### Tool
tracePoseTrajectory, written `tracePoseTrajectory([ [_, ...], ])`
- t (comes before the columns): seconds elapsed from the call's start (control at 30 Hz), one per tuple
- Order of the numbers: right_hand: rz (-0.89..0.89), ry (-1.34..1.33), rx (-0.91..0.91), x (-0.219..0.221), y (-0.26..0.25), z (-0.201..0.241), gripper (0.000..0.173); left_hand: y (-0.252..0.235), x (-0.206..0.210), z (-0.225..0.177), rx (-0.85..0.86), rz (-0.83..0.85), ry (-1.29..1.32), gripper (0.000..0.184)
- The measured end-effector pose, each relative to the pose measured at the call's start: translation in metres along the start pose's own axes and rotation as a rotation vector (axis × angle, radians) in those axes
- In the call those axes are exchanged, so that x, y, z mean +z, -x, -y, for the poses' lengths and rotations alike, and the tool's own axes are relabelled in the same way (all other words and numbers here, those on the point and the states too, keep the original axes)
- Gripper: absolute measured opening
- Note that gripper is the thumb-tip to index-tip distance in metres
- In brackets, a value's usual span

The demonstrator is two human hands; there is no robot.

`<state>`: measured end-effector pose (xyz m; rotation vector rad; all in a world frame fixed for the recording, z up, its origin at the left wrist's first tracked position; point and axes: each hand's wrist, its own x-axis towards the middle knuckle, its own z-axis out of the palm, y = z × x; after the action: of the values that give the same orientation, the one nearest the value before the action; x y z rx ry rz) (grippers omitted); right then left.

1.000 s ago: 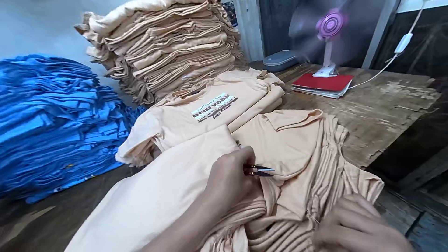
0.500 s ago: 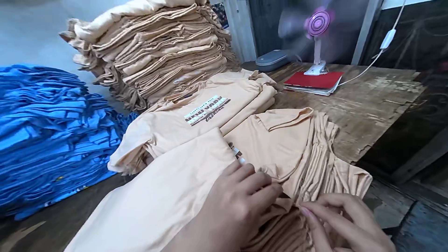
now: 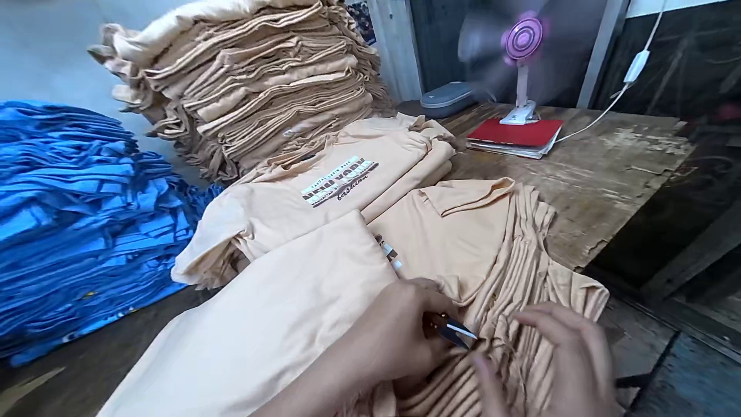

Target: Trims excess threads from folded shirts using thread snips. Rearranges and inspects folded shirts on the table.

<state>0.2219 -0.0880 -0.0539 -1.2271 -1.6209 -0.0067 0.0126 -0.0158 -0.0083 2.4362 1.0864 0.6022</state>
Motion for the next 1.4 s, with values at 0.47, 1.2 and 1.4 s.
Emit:
tracePoseTrajectory([
  [0.47, 0.101, -0.636, 0.134, 0.040, -0.006, 0.003, 0.037, -0.001, -0.010, 0.006, -0.134, -0.081, 0.317, 0.007],
  [1.2, 0.010, -0.611, 0.033, 0.034, 0.004, -0.014, 0.021, 0.016, -0.004, -0.012, 0.265, -0.250, -0.234, 0.010],
  [1.4, 0.043, -0.635, 0.109, 0.028, 0.002, -0.012, 0.027, 0.020, -0.013, -0.007, 0.255, -0.262, -0.289, 0.013],
])
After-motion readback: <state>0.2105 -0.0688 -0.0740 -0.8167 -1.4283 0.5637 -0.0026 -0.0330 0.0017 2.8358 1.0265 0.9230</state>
